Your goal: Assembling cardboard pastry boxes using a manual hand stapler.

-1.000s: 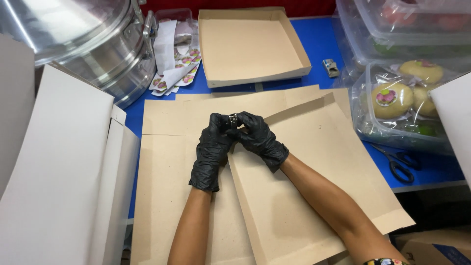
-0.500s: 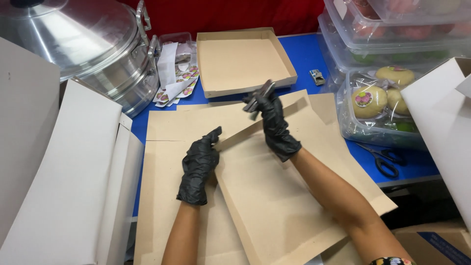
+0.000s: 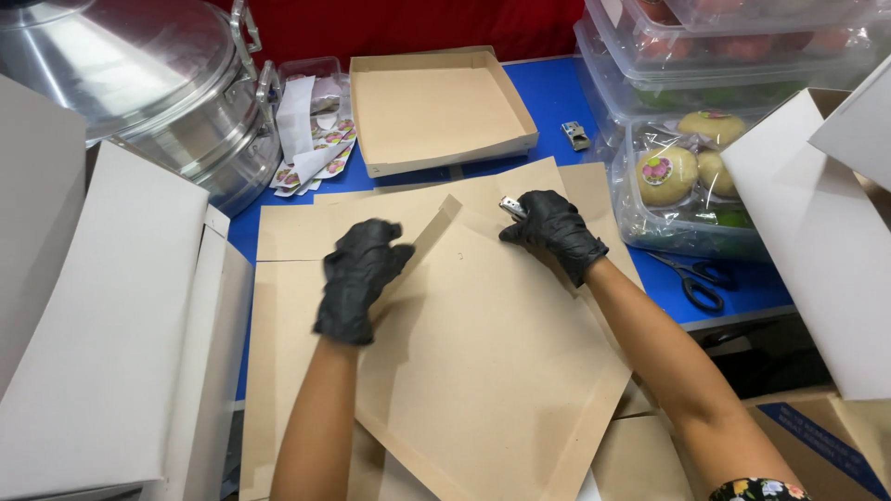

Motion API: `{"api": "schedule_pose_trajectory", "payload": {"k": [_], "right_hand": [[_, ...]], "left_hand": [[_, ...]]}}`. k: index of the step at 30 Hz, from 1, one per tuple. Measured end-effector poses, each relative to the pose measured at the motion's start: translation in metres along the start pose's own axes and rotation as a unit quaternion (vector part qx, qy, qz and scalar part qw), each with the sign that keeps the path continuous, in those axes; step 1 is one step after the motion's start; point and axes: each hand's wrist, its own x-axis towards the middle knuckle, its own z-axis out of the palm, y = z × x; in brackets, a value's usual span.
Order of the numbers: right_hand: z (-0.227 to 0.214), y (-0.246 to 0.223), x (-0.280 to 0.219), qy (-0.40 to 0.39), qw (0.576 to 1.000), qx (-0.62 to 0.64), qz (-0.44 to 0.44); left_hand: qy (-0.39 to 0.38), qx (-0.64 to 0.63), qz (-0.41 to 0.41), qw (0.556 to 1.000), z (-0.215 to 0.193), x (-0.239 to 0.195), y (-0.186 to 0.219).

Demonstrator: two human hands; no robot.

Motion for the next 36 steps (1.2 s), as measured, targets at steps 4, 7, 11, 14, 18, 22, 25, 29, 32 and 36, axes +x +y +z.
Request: {"api": "schedule_pose_trajectory", "payload": {"k": [4, 7, 11, 14, 18, 22, 25, 29, 32, 36], "right_hand": [[0.017, -0.001, 0.007, 0.038, 0.998, 0.009, -0.046], [0.028, 0.002, 0.021, 0.051, 0.997, -0.003, -0.059], [0.038, 0.001, 0.016, 0.121, 0.98, -0.068, -0.146], [0.016, -0.017, 0.002, 0.067, 0.989, -0.011, -0.128], [-0.003, -0.041, 0.005, 0.018, 0.99, 0.057, -0.129], [0.024, -0.039, 0.041, -0.019, 0.948, 0.28, -0.152], [0.031, -0.041, 0.055, -0.042, 0.91, 0.375, -0.17], [0.06, -0.021, 0.084, -0.06, 0.873, 0.438, -0.206], [0.049, -0.036, 0.058, -0.074, 0.873, 0.43, -0.219], [0.035, -0.047, 0.043, 0.015, 0.939, 0.065, -0.339]], "left_hand": [[-0.072, -0.155, -0.255, 0.952, 0.098, 0.083, -0.001], [-0.05, -0.139, -0.167, 0.975, 0.126, 0.088, -0.003], [-0.021, -0.149, -0.147, 0.978, 0.111, 0.081, 0.009], [-0.045, -0.125, -0.117, 0.984, 0.066, 0.067, 0.025], [-0.052, -0.206, -0.099, 0.972, 0.027, 0.04, 0.049], [-0.085, -0.302, -0.116, 0.942, 0.051, 0.052, 0.033], [-0.063, -0.373, -0.118, 0.918, 0.104, 0.075, -0.011], [-0.041, -0.469, -0.21, 0.857, 0.113, 0.075, -0.024], [-0.095, -0.424, -0.248, 0.866, 0.125, 0.088, -0.028], [-0.114, -0.355, -0.211, 0.904, 0.107, 0.089, -0.009]]}}
